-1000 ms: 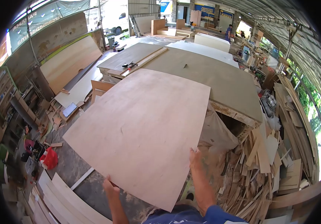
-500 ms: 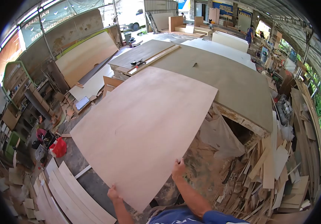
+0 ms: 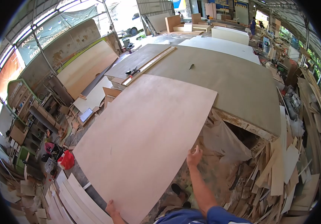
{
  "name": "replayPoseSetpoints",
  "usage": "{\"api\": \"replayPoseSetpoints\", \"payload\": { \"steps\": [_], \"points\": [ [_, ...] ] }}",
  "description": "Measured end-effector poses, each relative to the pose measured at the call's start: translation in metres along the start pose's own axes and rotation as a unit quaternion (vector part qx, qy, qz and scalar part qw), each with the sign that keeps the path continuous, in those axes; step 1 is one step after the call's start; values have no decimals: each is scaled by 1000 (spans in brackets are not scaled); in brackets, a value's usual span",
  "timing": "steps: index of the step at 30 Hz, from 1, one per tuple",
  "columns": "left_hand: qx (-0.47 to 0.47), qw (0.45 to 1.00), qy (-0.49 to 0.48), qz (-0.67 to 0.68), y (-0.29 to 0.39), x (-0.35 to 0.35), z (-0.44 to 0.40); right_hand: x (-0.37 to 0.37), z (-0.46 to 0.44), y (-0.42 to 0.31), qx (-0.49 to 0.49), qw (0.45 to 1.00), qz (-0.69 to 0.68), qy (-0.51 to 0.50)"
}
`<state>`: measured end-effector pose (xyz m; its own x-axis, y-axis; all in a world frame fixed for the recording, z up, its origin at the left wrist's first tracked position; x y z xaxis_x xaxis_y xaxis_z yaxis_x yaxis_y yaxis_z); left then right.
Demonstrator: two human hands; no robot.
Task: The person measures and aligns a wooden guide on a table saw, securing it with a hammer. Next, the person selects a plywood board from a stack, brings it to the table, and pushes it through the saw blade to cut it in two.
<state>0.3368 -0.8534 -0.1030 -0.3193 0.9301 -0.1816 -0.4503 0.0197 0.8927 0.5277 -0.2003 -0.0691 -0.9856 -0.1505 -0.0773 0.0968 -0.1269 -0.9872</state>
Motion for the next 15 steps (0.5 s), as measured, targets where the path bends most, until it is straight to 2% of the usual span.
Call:
{"api": "replayPoseSetpoints", "payload": {
  "steps": [2, 5, 7, 9, 11, 12, 13, 15],
  "points": [
    [-40, 999, -7, -3, -7, 1, 0, 5, -32, -12, -90, 991, 91, 50],
    [-23, 999, 19, 20, -10, -4, -5, 12, -69, -18, -107, 986, 125, 41],
    [-20, 999, 6, 39, -37, -24, -41, 13, -86, -11, -100, 985, 133, 31],
    [-12, 998, -3, 65, -31, -19, -44, 20, -101, 7, -94, 990, 99, 19],
    [-38, 996, 64, -46, -9, -21, -8, 24, -107, 25, -101, 993, 52, 24],
    [-39, 995, 74, -44, -12, -26, -12, 26, -108, 29, -105, 994, 4, 37],
    [-24, 996, 78, -36, -12, -29, -14, 32, -107, 31, -100, 995, 4, 28],
    [-11, 996, 88, -29, -31, -45, -36, 27, -95, 16, -161, 981, 73, 82]
  ]
}}
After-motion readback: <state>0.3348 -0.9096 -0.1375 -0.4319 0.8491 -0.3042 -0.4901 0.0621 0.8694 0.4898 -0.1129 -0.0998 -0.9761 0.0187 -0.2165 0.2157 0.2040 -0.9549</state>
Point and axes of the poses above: each hand's wrist, its own z-axis away from the middle knuckle, its own x-axis out of the palm, y = z × x, the point moved 9 cm from there along -z, towards the middle knuckle, and after that the axes turned 13 degrees about -z, right-handed, at the moved point
